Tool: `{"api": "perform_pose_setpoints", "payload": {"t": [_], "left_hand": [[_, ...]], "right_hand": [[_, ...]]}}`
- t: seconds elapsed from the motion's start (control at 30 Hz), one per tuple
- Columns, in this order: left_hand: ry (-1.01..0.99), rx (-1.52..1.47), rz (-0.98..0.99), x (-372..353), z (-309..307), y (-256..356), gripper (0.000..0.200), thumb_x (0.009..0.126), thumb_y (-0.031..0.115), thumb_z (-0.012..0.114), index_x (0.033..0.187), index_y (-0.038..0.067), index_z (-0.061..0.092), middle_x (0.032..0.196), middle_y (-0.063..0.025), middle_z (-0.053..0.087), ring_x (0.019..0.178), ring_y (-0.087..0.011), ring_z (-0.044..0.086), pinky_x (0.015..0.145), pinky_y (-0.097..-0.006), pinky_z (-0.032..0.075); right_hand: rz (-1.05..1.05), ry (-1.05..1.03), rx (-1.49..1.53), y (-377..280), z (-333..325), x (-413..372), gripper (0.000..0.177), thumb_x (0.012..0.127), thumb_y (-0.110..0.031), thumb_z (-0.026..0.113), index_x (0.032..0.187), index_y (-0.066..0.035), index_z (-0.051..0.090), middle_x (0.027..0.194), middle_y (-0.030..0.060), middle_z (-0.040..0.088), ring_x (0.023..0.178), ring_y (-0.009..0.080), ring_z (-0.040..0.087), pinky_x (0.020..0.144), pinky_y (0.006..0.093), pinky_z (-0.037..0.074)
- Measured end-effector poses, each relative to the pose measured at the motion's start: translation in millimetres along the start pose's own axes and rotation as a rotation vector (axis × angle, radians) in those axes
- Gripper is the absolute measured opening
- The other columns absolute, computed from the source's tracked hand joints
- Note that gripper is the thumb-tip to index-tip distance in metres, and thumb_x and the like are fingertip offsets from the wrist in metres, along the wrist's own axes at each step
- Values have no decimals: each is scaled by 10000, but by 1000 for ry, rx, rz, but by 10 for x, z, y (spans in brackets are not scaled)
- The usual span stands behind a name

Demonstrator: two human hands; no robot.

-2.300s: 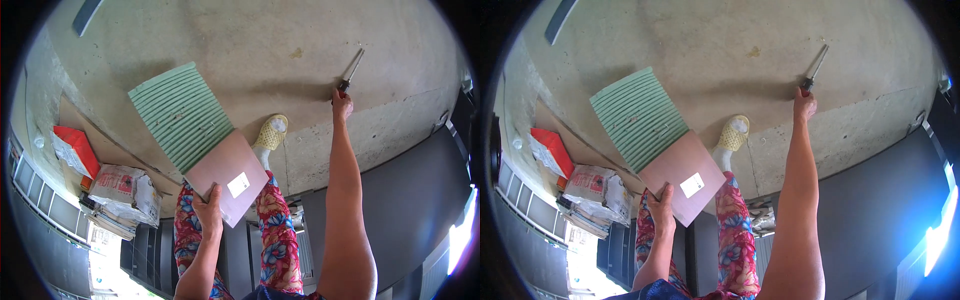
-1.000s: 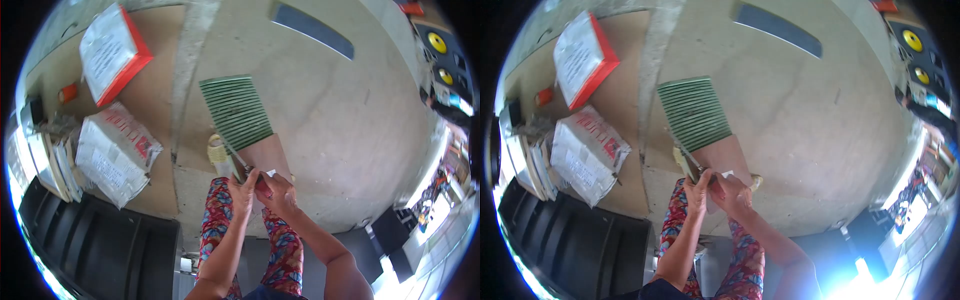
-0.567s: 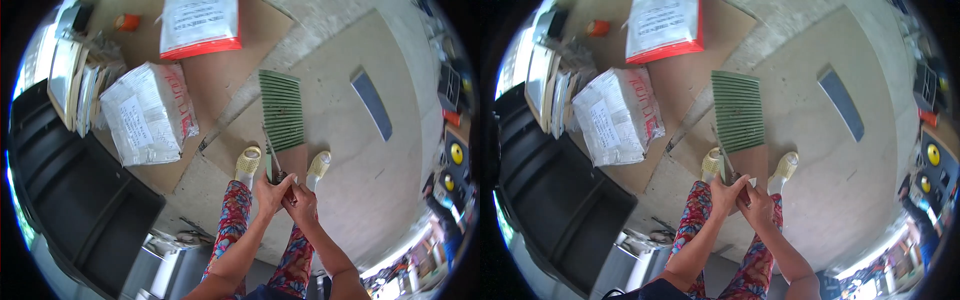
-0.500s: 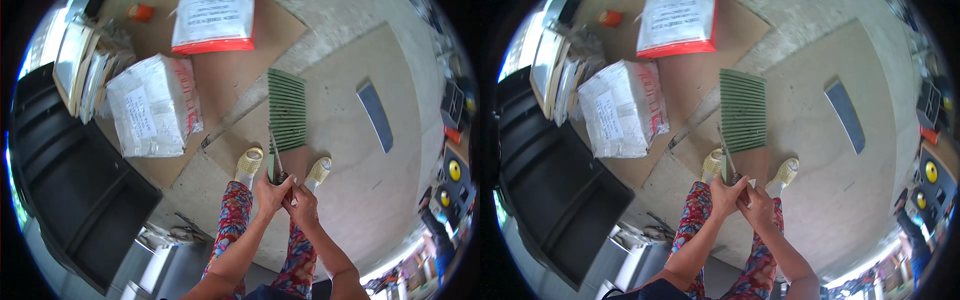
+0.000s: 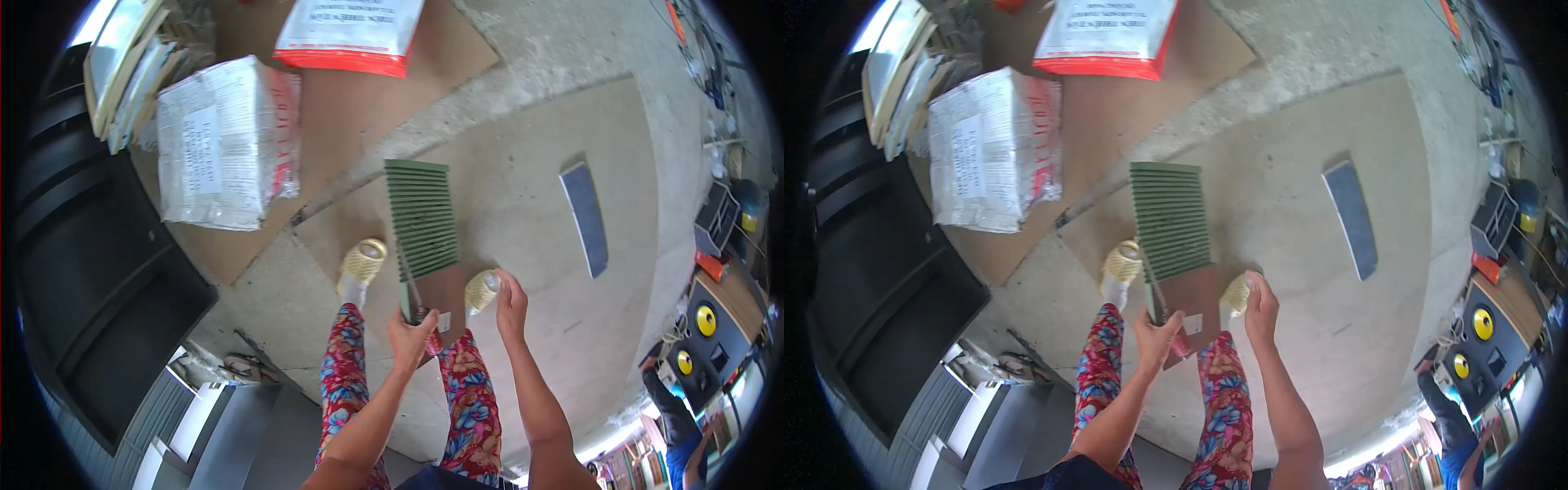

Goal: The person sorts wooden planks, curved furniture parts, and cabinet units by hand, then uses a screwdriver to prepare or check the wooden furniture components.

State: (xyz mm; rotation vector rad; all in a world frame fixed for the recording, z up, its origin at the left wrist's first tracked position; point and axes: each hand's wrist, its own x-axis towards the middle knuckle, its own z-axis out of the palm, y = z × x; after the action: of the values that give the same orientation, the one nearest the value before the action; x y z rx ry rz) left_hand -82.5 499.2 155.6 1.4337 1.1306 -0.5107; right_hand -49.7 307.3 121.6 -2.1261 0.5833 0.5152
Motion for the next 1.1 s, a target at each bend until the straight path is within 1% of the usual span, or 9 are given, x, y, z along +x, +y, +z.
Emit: {"api": "perform_pose_setpoints", "payload": {"t": [0.17,0.23,0.3,0.37,0.43,0.5,0.8,0.93,1.1], "left_hand": [[-43,-9,-31,-36,127,-221,278,706,129,693,904,-33,584,761,-54,617,659,-104,557,612,-257,459],[-53,15,-76,62,21,-164,287,708,126,692,918,-35,580,768,-53,616,663,-104,559,611,-254,460],[-52,43,-64,108,31,-190,271,713,104,687,923,-25,576,772,-46,610,665,-97,559,609,-243,460],[-51,29,-73,124,47,-199,264,716,93,684,927,-19,572,773,-43,606,660,-93,555,604,-239,457],[-31,15,-126,117,72,-156,268,725,78,674,947,-17,558,792,-34,598,667,-87,544,609,-226,448],[-13,-28,-145,118,84,-127,277,727,78,673,957,-20,553,804,-32,596,675,-85,541,618,-221,446],[42,17,-181,227,29,-245,283,720,89,677,941,-37,554,808,-43,603,686,-87,544,639,-230,456],[67,-3,-176,266,43,-294,274,716,89,681,930,-34,561,796,-44,605,677,-87,544,632,-231,457],[69,-5,-126,281,3,-205,247,713,79,679,909,-27,573,761,-30,597,651,-78,538,607,-222,450]], "right_hand": [[-78,195,-399,923,-291,882,225,894,-114,427,1078,-81,553,1015,184,606,946,366,566,787,423,454],[9,215,-516,1269,-355,1324,222,883,-194,472,1070,-117,564,992,181,611,912,362,578,754,435,458],[194,200,-757,1245,-559,1736,370,828,-332,563,1102,-84,547,989,194,612,899,366,587,747,436,465],[53,388,-895,1509,-751,2088,632,729,-442,655,1186,-37,490,1016,209,607,918,366,592,760,436,473],[372,259,-949,1139,-934,2346,822,667,-504,693,1251,3,416,1121,213,571,1018,345,563,843,419,457],[324,232,-1069,1354,-1099,2665,987,628,-492,731,1349,-1,269,1131,207,568,1022,342,569,824,428,474],[425,-15,-1158,1355,-1241,2949,985,564,-474,760,1295,15,317,1127,203,570,1031,320,569,844,419,463],[73,21,-1191,1386,-1025,2604,859,564,-418,726,1228,20,402,956,218,624,884,339,617,737,412,496],[21,-136,-1038,849,-688,2060,883,550,-422,732,1226,54,421,863,207,643,833,338,629,710,390,505]]}}
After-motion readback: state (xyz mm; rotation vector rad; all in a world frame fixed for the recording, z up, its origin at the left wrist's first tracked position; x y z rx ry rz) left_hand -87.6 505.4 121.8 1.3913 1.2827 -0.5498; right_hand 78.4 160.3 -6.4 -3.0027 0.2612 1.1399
